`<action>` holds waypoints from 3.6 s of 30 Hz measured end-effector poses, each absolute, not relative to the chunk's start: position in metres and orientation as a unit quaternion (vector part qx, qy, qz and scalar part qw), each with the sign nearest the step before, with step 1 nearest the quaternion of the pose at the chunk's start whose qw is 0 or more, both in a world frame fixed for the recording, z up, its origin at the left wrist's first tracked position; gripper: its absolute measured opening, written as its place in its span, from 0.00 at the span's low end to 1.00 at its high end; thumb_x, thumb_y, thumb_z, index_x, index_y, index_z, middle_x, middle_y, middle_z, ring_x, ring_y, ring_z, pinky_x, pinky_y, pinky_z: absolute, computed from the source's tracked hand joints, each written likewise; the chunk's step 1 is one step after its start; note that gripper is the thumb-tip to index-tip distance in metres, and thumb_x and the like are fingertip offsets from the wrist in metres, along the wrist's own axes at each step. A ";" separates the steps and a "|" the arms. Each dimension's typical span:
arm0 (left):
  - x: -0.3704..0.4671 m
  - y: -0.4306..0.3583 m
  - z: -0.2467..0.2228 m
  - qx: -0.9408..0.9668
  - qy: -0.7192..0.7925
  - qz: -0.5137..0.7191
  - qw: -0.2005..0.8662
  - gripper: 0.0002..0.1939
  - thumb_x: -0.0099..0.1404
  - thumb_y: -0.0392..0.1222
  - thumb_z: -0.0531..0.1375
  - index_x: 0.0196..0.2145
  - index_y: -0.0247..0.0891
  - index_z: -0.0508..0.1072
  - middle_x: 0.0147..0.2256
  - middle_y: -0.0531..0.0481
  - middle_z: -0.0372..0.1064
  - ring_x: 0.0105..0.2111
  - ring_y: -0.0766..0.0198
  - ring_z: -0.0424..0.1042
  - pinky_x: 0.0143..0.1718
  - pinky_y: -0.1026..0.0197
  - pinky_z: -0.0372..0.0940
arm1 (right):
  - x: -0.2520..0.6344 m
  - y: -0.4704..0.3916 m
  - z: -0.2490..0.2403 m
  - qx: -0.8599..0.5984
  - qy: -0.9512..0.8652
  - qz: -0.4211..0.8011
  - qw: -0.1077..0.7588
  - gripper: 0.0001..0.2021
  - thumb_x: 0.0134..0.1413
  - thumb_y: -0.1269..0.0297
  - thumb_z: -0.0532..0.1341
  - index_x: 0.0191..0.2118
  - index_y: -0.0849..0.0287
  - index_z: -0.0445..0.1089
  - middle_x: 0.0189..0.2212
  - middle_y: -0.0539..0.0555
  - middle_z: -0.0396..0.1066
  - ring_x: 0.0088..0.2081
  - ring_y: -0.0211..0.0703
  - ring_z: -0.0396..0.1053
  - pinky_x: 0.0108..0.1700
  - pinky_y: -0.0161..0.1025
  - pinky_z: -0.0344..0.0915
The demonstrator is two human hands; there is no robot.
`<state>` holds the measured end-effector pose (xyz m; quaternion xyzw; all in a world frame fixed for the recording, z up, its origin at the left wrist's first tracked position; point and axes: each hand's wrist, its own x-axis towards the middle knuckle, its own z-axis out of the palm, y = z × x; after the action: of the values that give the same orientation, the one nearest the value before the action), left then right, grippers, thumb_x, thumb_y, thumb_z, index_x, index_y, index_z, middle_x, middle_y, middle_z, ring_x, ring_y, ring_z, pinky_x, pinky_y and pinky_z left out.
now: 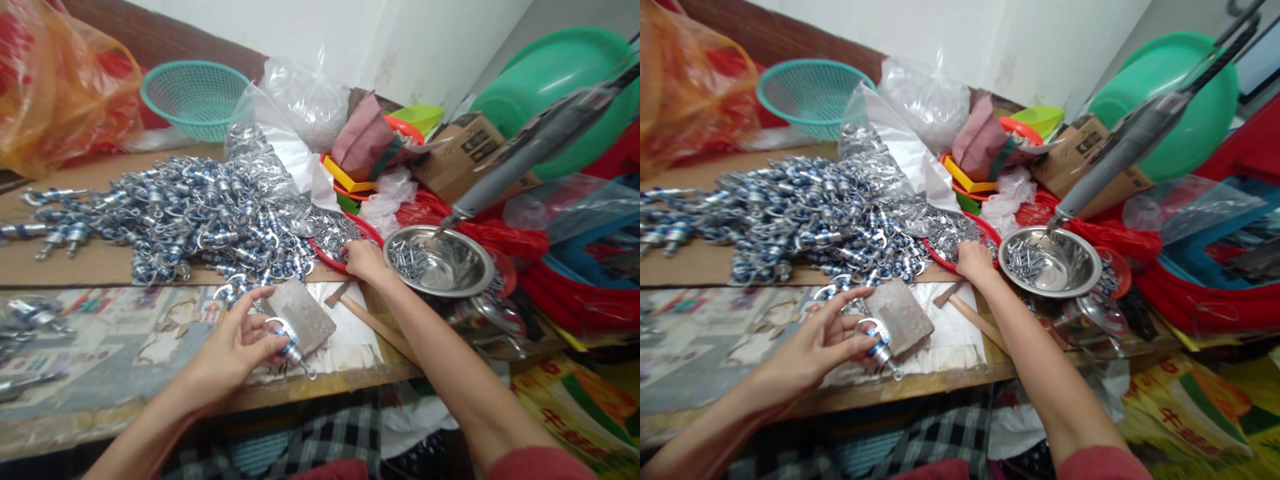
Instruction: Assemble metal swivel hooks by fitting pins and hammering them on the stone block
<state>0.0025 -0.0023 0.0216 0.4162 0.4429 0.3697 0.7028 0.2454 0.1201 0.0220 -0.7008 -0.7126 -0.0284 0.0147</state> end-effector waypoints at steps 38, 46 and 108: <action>0.003 -0.001 0.001 0.367 0.414 0.450 0.701 0.26 0.45 0.33 0.67 0.39 0.41 0.58 0.26 0.57 0.70 0.24 0.65 0.72 0.26 0.59 0.71 | 0.164 0.006 0.013 -0.344 -0.788 0.231 0.455 0.09 0.50 0.76 0.58 0.29 0.62 0.76 0.28 0.55 0.76 0.30 0.37 0.73 0.33 0.32 0.68; 0.003 -0.003 0.002 0.367 0.419 0.455 0.694 0.25 0.45 0.34 0.66 0.39 0.41 0.60 0.25 0.57 0.69 0.25 0.65 0.70 0.26 0.60 0.70 | 0.166 -0.019 0.025 -0.378 -0.873 -0.048 0.303 0.14 0.59 0.74 0.49 0.34 0.65 0.73 0.26 0.57 0.71 0.29 0.42 0.65 0.31 0.38 0.63; 0.004 -0.003 0.009 0.358 0.447 0.444 0.689 0.24 0.42 0.35 0.67 0.38 0.39 0.64 0.23 0.57 0.70 0.23 0.65 0.72 0.25 0.61 0.71 | 0.156 -0.024 0.033 -0.482 -0.846 0.024 0.229 0.14 0.54 0.79 0.51 0.37 0.60 0.71 0.30 0.56 0.71 0.32 0.44 0.65 0.33 0.38 0.62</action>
<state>0.0038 -0.0031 0.0092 0.3582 0.4468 0.4442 0.6890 0.1559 -0.0240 0.0327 -0.4816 -0.8457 0.0240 0.2288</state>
